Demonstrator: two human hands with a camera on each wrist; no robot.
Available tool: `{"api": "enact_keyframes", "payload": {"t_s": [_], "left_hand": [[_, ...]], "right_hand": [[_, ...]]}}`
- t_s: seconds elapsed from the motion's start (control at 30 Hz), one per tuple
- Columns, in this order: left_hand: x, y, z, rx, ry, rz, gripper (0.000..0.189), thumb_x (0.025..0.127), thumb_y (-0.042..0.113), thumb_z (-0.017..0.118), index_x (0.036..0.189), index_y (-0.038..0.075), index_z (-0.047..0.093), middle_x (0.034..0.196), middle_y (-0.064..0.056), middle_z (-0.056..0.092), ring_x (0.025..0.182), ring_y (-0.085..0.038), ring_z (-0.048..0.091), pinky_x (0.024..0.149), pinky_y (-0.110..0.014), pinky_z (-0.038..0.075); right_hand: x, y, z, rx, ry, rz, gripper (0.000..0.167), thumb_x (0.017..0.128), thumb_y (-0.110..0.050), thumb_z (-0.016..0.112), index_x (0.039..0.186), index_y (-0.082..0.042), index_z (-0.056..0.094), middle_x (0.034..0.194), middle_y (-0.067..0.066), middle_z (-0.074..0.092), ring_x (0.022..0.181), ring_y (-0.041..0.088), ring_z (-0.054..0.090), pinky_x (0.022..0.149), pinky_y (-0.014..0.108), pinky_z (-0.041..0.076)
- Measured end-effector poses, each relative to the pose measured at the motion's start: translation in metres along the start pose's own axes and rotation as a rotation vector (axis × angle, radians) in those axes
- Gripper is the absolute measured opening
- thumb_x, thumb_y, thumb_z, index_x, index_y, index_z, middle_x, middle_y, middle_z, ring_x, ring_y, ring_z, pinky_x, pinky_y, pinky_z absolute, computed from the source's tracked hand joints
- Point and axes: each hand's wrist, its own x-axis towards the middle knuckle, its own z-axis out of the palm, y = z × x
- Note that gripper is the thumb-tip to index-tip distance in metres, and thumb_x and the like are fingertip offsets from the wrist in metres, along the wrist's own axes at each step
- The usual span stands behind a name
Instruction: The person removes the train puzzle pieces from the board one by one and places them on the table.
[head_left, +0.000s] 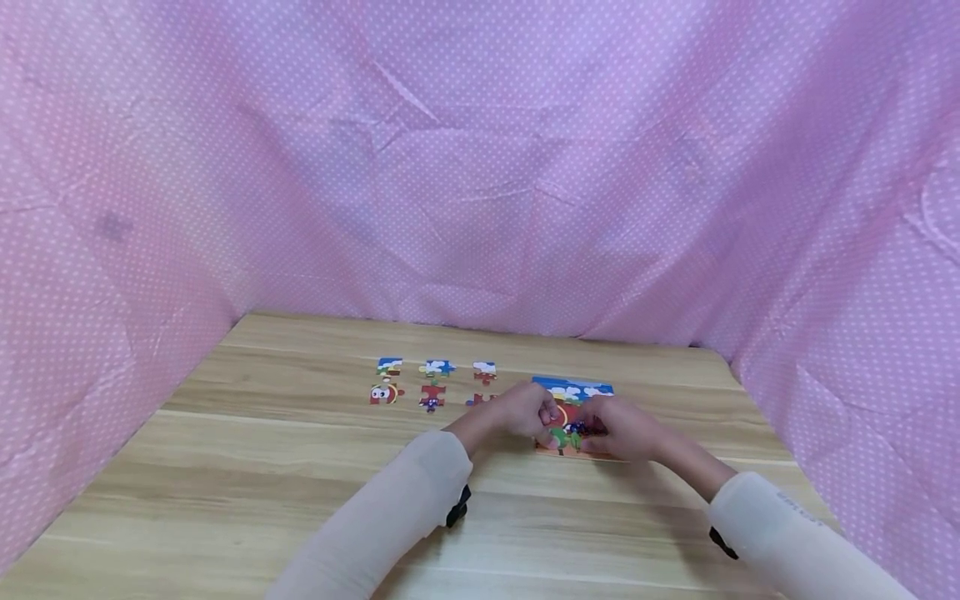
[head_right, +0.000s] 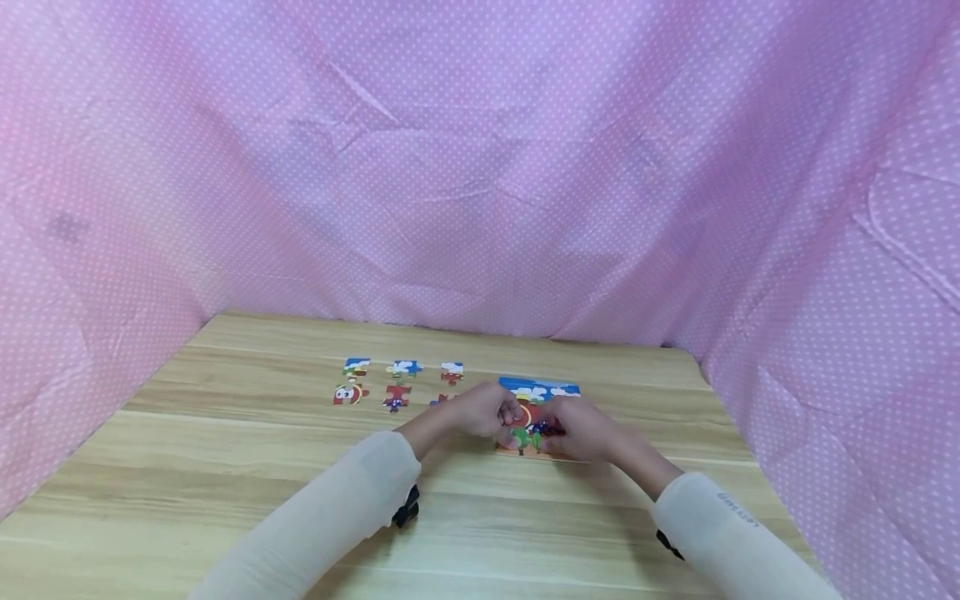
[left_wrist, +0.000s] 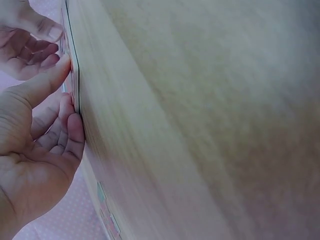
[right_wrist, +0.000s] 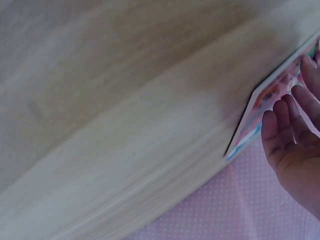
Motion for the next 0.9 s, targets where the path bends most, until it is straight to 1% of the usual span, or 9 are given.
{"api": "enact_keyframes", "payload": {"t_s": [0.07, 0.17, 0.3, 0.4, 0.5, 0.6, 0.73, 0.9], "left_hand": [[0.000, 0.000, 0.000, 0.003, -0.002, 0.001, 0.035, 0.079, 0.017, 0.091, 0.104, 0.006, 0.069, 0.086, 0.003, 0.063, 0.078, -0.008, 0.056, 0.070, -0.020, 0.048], [0.001, 0.000, 0.000, 0.007, -0.003, -0.003, 0.035, 0.079, 0.017, 0.091, 0.104, 0.007, 0.069, 0.090, 0.002, 0.063, 0.081, -0.009, 0.056, 0.074, -0.021, 0.048], [0.002, 0.000, 0.000, 0.022, -0.005, -0.017, 0.036, 0.080, 0.019, 0.091, 0.105, 0.007, 0.068, 0.095, 0.002, 0.063, 0.086, -0.009, 0.055, 0.079, -0.021, 0.048], [0.002, 0.000, 0.000, 0.026, -0.013, -0.026, 0.035, 0.080, 0.019, 0.090, 0.103, 0.009, 0.066, 0.095, 0.001, 0.062, 0.085, -0.009, 0.054, 0.078, -0.022, 0.047], [0.003, 0.001, 0.001, 0.012, -0.021, -0.026, 0.032, 0.082, 0.016, 0.089, 0.102, 0.010, 0.064, 0.095, 0.001, 0.060, 0.084, -0.011, 0.053, 0.076, -0.022, 0.046], [0.003, 0.002, 0.002, 0.005, -0.030, -0.021, 0.031, 0.083, 0.015, 0.087, 0.102, 0.010, 0.063, 0.094, 0.000, 0.059, 0.084, -0.011, 0.052, 0.075, -0.023, 0.045], [0.002, 0.002, 0.003, 0.000, -0.036, -0.032, 0.032, 0.083, 0.015, 0.087, 0.104, 0.009, 0.063, 0.096, 0.000, 0.060, 0.085, -0.010, 0.053, 0.076, -0.022, 0.046], [-0.002, 0.004, 0.001, -0.003, -0.023, -0.031, 0.033, 0.084, 0.013, 0.086, 0.105, 0.008, 0.062, 0.096, -0.001, 0.060, 0.084, -0.010, 0.053, 0.076, -0.021, 0.047]], "right_hand": [[0.000, -0.001, 0.003, 0.002, 0.008, -0.002, 0.019, 0.087, -0.011, 0.082, 0.101, -0.004, 0.071, 0.078, -0.005, 0.060, 0.073, 0.013, 0.051, 0.063, 0.024, 0.042], [0.000, 0.000, 0.005, 0.028, 0.021, -0.005, 0.016, 0.087, -0.008, 0.081, 0.099, -0.004, 0.071, 0.079, -0.006, 0.061, 0.073, 0.012, 0.052, 0.063, 0.023, 0.043], [-0.001, 0.002, 0.006, 0.066, 0.008, -0.003, 0.016, 0.089, -0.007, 0.079, 0.102, -0.003, 0.071, 0.081, -0.006, 0.062, 0.073, 0.009, 0.052, 0.063, 0.023, 0.045], [-0.001, 0.004, 0.005, 0.085, -0.001, -0.009, 0.016, 0.089, -0.008, 0.079, 0.102, -0.003, 0.071, 0.082, -0.006, 0.063, 0.073, 0.008, 0.054, 0.063, 0.024, 0.047], [-0.003, 0.006, 0.005, 0.101, 0.009, -0.004, 0.017, 0.088, -0.008, 0.081, 0.101, -0.003, 0.071, 0.084, -0.004, 0.065, 0.076, 0.010, 0.056, 0.065, 0.024, 0.049], [-0.004, 0.007, 0.005, 0.121, 0.013, 0.018, 0.018, 0.087, -0.009, 0.082, 0.101, -0.004, 0.071, 0.086, -0.003, 0.066, 0.077, 0.011, 0.056, 0.066, 0.025, 0.049], [-0.002, 0.009, 0.007, 0.174, -0.005, 0.051, 0.019, 0.087, -0.010, 0.082, 0.101, -0.005, 0.071, 0.088, -0.003, 0.066, 0.078, 0.011, 0.057, 0.068, 0.025, 0.051], [0.004, 0.010, 0.008, 0.235, -0.012, 0.071, 0.018, 0.085, -0.008, 0.083, 0.097, -0.006, 0.071, 0.085, -0.002, 0.065, 0.075, 0.010, 0.057, 0.065, 0.025, 0.050]]}}
